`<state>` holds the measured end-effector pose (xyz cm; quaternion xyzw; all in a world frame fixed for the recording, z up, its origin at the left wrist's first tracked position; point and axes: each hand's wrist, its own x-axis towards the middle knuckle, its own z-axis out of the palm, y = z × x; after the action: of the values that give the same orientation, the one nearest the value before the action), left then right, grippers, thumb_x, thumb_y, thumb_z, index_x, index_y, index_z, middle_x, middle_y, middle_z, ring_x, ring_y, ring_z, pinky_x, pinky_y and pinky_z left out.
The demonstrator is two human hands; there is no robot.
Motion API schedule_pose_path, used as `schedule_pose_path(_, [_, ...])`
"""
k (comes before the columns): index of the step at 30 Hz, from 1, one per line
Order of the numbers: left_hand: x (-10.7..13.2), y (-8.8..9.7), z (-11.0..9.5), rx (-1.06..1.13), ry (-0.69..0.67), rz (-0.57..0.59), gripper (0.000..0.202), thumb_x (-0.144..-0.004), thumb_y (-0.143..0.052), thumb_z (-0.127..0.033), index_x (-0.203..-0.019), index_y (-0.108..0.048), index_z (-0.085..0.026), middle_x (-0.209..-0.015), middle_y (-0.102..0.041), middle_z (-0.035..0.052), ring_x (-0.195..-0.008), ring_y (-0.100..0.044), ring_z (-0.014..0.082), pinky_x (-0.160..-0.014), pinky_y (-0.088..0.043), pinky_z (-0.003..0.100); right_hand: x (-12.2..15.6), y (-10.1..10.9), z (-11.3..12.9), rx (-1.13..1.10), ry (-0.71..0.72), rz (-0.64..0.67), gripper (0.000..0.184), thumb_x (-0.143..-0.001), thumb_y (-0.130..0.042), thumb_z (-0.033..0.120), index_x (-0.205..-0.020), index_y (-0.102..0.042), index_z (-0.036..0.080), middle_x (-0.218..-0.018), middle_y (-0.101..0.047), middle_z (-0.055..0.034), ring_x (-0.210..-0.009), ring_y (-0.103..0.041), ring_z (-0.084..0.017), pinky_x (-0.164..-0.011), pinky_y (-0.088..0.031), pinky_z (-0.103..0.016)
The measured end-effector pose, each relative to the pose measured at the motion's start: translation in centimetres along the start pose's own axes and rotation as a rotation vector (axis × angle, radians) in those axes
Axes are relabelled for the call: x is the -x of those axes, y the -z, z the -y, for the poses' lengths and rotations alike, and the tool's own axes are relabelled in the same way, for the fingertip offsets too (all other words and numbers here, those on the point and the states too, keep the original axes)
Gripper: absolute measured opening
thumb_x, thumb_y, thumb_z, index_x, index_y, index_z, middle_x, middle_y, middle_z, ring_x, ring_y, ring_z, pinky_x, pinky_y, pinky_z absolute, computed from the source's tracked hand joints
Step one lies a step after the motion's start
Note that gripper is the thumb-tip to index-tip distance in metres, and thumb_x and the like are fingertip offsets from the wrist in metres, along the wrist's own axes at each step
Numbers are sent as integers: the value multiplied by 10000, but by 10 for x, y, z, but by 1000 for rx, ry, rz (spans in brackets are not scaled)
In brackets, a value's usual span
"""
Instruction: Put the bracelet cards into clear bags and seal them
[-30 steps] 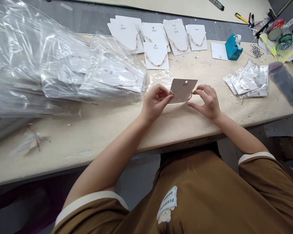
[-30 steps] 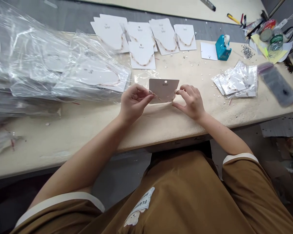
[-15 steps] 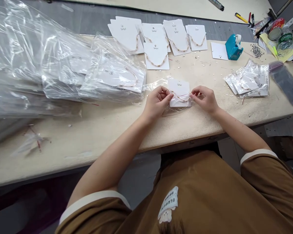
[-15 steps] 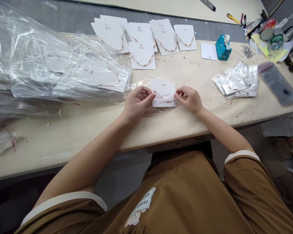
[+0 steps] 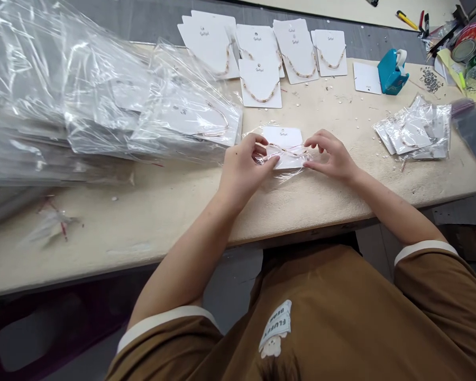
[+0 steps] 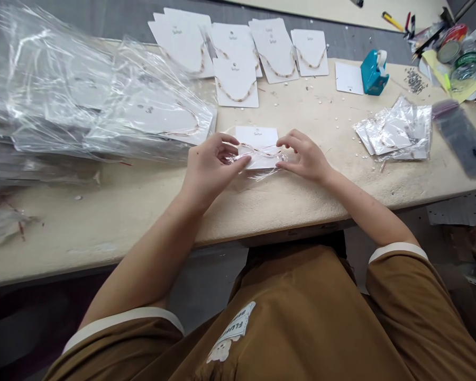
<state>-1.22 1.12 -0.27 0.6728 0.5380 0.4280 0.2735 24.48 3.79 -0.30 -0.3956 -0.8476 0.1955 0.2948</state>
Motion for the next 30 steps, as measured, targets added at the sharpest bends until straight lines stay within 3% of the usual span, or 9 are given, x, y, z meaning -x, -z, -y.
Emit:
schedule_pose_path(3, [0, 5, 2, -23, 36, -19, 245, -724, -832, -258, -913, -682, -213, -722, -681, -16, -613, -602, 132, -629, -513, 280, -7, 0, 8, 113, 2, 93, 136, -917, -667, 285, -1015, -701, 198, -1005, -629, -71, -922, -591, -206, -812, -497, -347])
schedule_pose_path(7, [0, 11, 2, -66, 68, -18, 105, -733, -808, -216, -803, -730, -211, -675, -695, -15, -609, -622, 149, -625, -513, 293, -22, 6, 12, 77, -50, 184, 63, -900, -636, 187, -870, -691, 178, -851, -628, -41, -765, -557, -161, -691, -449, -311])
schedule_pose_path(10, [-1, 14, 2, -95, 47, -2, 74, -745, -785, -174, -737, -739, -231, -657, -703, -21, -585, -619, 156, -600, -499, 303, -37, 8, 3, -57, -123, 129, 69, -924, -614, 212, -899, -673, 187, -746, -599, -2, -668, -490, -125, -645, -429, -301])
schedule_pose_path(14, [-1, 15, -1, -104, -39, -4, 71, -791, -753, -183, -767, -743, -249, -732, -730, -9, -624, -643, 167, -594, -504, 315, -51, -2, -20, -88, -233, -12, 104, -950, -586, 253, -977, -658, 184, -728, -568, -4, -689, -503, -137, -674, -454, -328])
schedule_pose_path(19, [0, 13, -7, -78, -103, 5, 64, -841, -698, -183, -806, -713, -234, -803, -729, 10, -701, -676, 167, -592, -528, 298, -55, -12, -26, -64, -236, -53, 233, -973, -558, 370, -1092, -649, 192, -1001, -649, -62, -879, -579, -175, -789, -494, -358])
schedule_pose_path(22, [0, 11, -8, -64, -78, 5, 43, -854, -673, -186, -841, -699, -217, -883, -736, 29, -781, -693, 172, -613, -547, 278, -61, -10, -17, 18, -269, 30, 228, -967, -561, 369, -1080, -678, 210, -1133, -654, -82, -1103, -569, -245, -964, -462, -442])
schedule_pose_path(24, [0, 9, -8, -58, -47, 12, 32, -861, -662, -198, -862, -693, -208, -921, -738, 38, -781, -684, 167, -621, -552, 272, -68, -7, -12, 14, -337, 104, 171, -917, -625, 303, -1033, -706, 207, -1100, -663, -82, -1106, -571, -257, -987, -451, -466])
schedule_pose_path(30, [2, 3, -6, 14, -13, 19, 38, -873, -650, -213, -864, -676, -186, -941, -735, 41, -749, -680, 145, -609, -551, 238, -83, 5, -4, -340, -462, 364, 121, -756, -794, 211, -840, -722, 162, -790, -659, -47, -779, -579, -172, -727, -498, -349])
